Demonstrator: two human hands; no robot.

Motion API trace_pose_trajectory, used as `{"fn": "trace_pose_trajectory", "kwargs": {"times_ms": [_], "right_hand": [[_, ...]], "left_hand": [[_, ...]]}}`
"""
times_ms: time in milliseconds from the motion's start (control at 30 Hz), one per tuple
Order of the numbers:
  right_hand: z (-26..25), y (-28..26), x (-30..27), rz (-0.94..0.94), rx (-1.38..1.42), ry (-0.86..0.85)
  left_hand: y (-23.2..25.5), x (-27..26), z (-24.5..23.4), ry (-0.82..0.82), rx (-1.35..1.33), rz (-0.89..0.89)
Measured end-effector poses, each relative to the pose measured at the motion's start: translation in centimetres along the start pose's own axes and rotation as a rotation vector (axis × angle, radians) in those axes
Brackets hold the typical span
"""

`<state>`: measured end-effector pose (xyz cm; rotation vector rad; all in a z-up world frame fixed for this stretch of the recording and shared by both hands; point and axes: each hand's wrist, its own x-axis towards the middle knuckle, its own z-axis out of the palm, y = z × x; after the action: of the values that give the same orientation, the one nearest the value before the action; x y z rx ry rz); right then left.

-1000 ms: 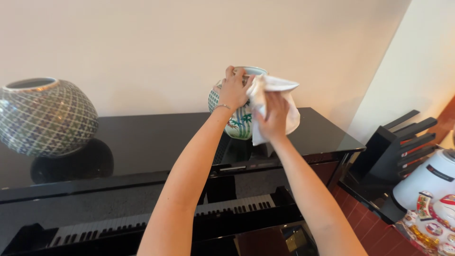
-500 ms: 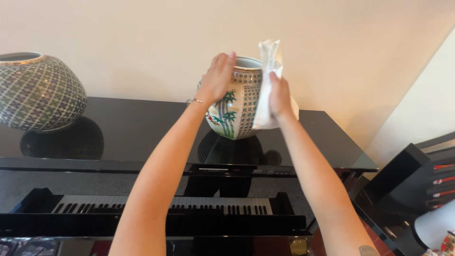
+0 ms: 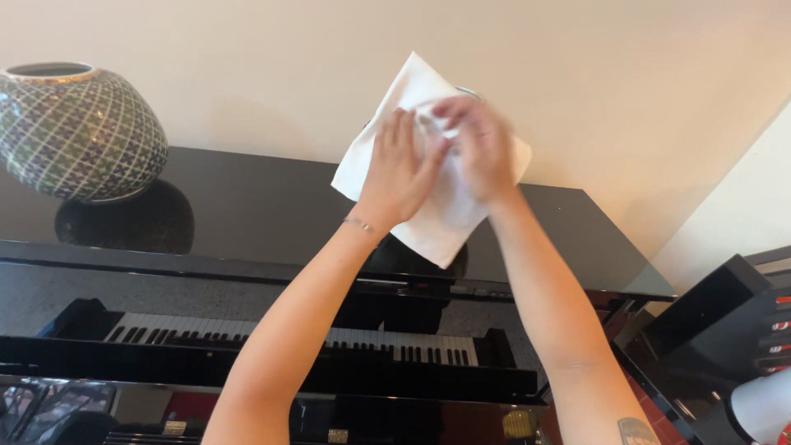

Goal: Cleaning the top of a piano and wiping down decorative vases using a cloth and spray.

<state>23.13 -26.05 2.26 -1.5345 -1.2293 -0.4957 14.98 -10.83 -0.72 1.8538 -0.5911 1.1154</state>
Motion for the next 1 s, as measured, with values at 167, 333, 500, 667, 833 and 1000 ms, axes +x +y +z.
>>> {"fn": "trace_pose_trajectory", "kwargs": {"times_ms": [167,333,500,667,833,1000], "right_hand": [[-5.1,0.4,2.9,-0.218,-0.072,0.365],[-5.2,3.5,4.5,0.034,-0.155,0.123],[-4.4,6.0,4.3,0.309,-0.206,0.109],[-3.3,3.2,3.9,0.199,-0.517,0.076],[-3.2,3.1,3.8,0.107,-0.567,0.058],[-3.2,4.3,3.9,0.133,-0.557,0.046]], "left_hand": [[1.4,0.6,0.2,-0.223,0.678,-0.188],[-8.2,0.0,-0.4,-0.066,0.42,-0.151],[-13.3,1.0,-1.8,-0.024,-0.02,-0.555],[-15.4,3.6,0.0,-0.116,0.121,-0.439],[-15.0,6.8,0.7,-0.202,0.259,-0.323],[-16.8,8.0,1.2,-0.269,0.409,-0.224]]}}
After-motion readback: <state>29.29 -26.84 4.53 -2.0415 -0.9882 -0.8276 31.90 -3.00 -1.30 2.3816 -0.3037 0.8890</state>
